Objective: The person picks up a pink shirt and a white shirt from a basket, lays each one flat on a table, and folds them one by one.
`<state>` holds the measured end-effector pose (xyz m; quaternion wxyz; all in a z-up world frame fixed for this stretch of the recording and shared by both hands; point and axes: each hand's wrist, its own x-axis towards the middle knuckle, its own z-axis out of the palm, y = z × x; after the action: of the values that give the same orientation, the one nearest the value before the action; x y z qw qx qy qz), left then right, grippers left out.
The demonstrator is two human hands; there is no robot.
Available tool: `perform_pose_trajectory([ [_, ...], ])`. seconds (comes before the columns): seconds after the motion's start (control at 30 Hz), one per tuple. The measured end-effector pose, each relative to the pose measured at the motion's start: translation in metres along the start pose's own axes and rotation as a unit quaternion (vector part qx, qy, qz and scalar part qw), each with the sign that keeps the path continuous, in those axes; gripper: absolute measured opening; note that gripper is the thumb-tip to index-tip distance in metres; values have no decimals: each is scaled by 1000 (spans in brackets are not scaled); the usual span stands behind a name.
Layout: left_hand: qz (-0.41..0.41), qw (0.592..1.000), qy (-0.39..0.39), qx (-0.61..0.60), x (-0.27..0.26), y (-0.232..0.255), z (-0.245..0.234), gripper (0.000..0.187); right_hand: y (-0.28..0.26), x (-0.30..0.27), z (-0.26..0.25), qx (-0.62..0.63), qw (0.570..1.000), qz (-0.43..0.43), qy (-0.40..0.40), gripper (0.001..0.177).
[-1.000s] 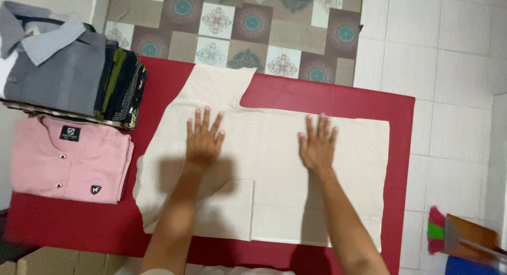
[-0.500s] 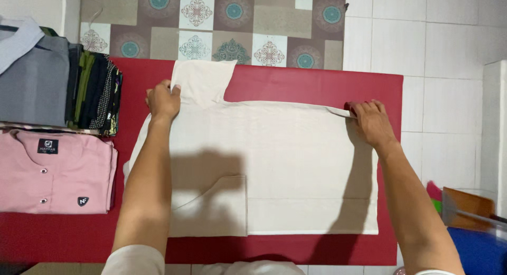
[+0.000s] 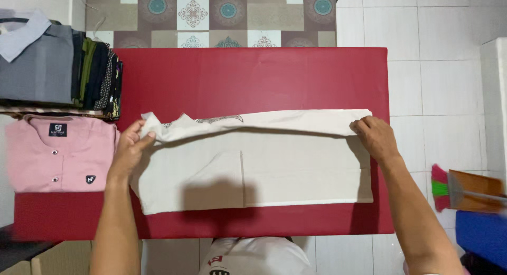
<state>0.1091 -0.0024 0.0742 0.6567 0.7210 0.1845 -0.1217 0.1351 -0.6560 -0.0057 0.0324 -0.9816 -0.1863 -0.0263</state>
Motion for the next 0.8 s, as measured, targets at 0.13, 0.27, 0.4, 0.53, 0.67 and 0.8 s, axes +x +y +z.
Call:
perform_pose_trajectory([
  [0.13,-83,993,32,73,-26,-21,20,34,-11,-28,7,-22,999,-10,-23,53],
  [0.27,-125,973,62,184,-28,-30,31,45,-21,-35,7,-42,995,26,-81,62],
  [0.4,-87,953,93,273,-17,-49,26,67,-30,-36,2,35,994,71,-75,62],
  [0.53,-14,967,121,222,-20,-61,28,49,-65,-16,22,89,993,82,-3,49],
  [0.67,87,980,142,106,-35,-73,36,41,-161,38,56,318,940,119,31,37],
  [0.8,-71,981,176,-27,-41,-70,41,37,-279,105,87,499,857,122,-47,33],
])
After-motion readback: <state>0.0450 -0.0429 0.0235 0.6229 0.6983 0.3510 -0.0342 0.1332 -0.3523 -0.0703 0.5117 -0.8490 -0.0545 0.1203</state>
